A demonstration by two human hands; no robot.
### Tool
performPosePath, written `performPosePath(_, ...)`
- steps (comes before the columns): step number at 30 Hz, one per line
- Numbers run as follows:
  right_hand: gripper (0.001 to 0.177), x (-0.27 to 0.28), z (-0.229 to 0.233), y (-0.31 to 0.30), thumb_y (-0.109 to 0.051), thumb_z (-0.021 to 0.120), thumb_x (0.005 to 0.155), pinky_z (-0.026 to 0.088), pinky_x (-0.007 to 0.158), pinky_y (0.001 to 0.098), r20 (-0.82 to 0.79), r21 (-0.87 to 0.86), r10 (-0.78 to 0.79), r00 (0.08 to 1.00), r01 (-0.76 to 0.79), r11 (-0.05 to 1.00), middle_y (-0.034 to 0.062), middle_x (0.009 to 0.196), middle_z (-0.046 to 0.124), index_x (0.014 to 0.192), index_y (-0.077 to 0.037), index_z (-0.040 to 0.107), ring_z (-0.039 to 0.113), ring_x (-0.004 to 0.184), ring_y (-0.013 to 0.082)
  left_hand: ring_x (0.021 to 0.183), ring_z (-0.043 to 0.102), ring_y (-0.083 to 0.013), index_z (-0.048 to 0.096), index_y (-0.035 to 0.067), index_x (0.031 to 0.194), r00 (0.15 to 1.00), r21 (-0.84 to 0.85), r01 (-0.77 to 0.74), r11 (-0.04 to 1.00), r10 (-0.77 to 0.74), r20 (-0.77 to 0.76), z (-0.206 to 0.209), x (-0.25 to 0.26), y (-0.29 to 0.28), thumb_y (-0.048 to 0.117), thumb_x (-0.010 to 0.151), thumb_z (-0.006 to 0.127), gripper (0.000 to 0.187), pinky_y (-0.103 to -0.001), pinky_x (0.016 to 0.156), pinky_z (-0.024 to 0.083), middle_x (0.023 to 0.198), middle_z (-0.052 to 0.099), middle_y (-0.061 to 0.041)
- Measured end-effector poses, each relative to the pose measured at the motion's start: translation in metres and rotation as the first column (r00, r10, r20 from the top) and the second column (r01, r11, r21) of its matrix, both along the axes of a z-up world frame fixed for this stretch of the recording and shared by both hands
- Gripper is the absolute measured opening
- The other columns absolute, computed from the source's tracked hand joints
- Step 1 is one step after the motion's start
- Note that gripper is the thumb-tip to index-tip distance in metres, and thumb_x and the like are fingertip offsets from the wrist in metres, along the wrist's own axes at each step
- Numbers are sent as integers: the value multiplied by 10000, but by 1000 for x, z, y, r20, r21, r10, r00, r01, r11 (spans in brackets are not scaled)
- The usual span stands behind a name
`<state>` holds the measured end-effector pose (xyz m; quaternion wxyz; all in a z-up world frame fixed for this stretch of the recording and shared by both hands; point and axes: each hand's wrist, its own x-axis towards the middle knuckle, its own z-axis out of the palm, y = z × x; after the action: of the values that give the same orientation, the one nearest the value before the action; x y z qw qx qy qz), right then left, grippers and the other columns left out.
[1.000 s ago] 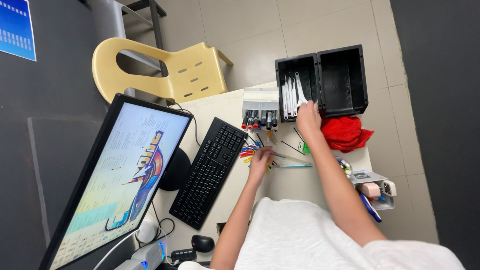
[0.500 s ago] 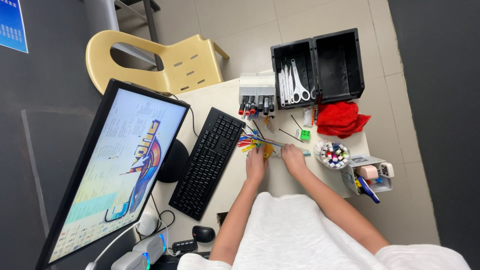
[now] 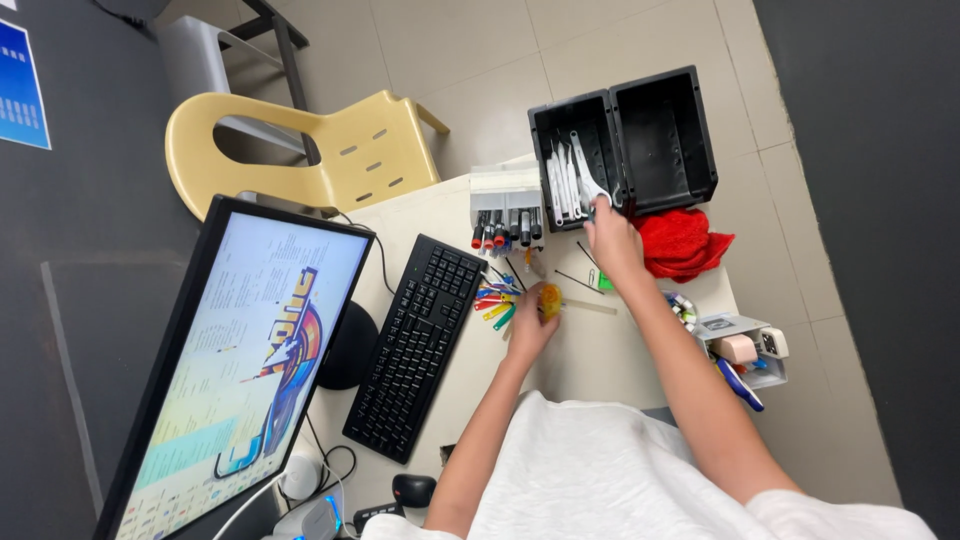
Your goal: The person organizes a cluttered desk by sorting various items into containers. They place pens, scissors, and other stationery into a small white organizer and a black case. The person also wipes the desk surface with a red cloth and moves a calculator and a small figurine to different locations.
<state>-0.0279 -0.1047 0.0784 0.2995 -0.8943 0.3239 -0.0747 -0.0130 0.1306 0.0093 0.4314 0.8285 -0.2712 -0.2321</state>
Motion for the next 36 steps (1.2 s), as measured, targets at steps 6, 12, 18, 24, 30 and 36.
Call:
performPosePath(6, 501, 85, -65, -60, 37, 613, 897, 586, 757, 510, -191, -115, 15, 981, -37, 993, 291, 968, 719, 1371, 9, 454, 720, 893, 439, 834, 623, -228, 508, 103, 1436, 996, -90, 77, 993, -80, -26, -1, 2, -18, 72, 772, 814, 731, -330, 639, 571, 1098, 587, -152)
performPosePath(12, 397, 118, -157, -84, -30, 664, 906, 620, 672, 378, -390, -380, 35, 920, -195, 904, 226, 1069, 653, 1284, 19, 551, 729, 903, 345, 731, 611, -179, 481, 102, 1466, 954, -37, 149, 988, -154, -256, 12, 4, -18, 108, 812, 799, 727, -303, 673, 563, 1179, 565, -127)
performPosePath(18, 265, 118, -124, -66, -115, 725, 825, 612, 667, 253, -550, -505, 22, 835, -353, 787, 176, 1261, 555, 1062, 1, 752, 604, 1131, 287, 753, 597, -164, 486, 100, 1480, 934, -63, 165, 984, -177, -309, 14, 10, -19, 112, 837, 798, 714, -293, 687, 561, 1185, 569, -124)
performPosePath(24, 234, 111, -139, -67, -83, 740, 837, 629, 728, 331, -624, -344, 81, 777, -366, 865, 164, 1245, 575, 1059, -15, 771, 620, 1116, 299, 749, 590, -155, 487, 101, 1478, 947, -44, 149, 988, -156, -281, 9, 16, -20, 113, 827, 803, 723, -285, 694, 560, 1193, 561, -122)
performPosePath(30, 207, 94, -136, -62, -43, 730, 827, 627, 749, 385, -499, -302, 45, 866, -223, 927, 214, 1178, 660, 1021, 20, 770, 716, 993, 325, 720, 599, -177, 485, 109, 1468, 951, 10, 101, 995, -94, -296, 14, 15, -21, 116, 818, 803, 724, -295, 680, 562, 1188, 557, -129)
performPosePath(36, 127, 41, -63, -23, -30, 665, 851, 619, 718, 457, -431, -171, 101, 897, -191, 967, 201, 929, 756, 900, -33, 783, 754, 880, 364, 1052, 618, -292, 474, 86, 1486, 983, -159, 168, 973, -177, -45, -4, 0, -6, 27, 820, 763, 728, -369, 825, 561, 1338, 606, -173)
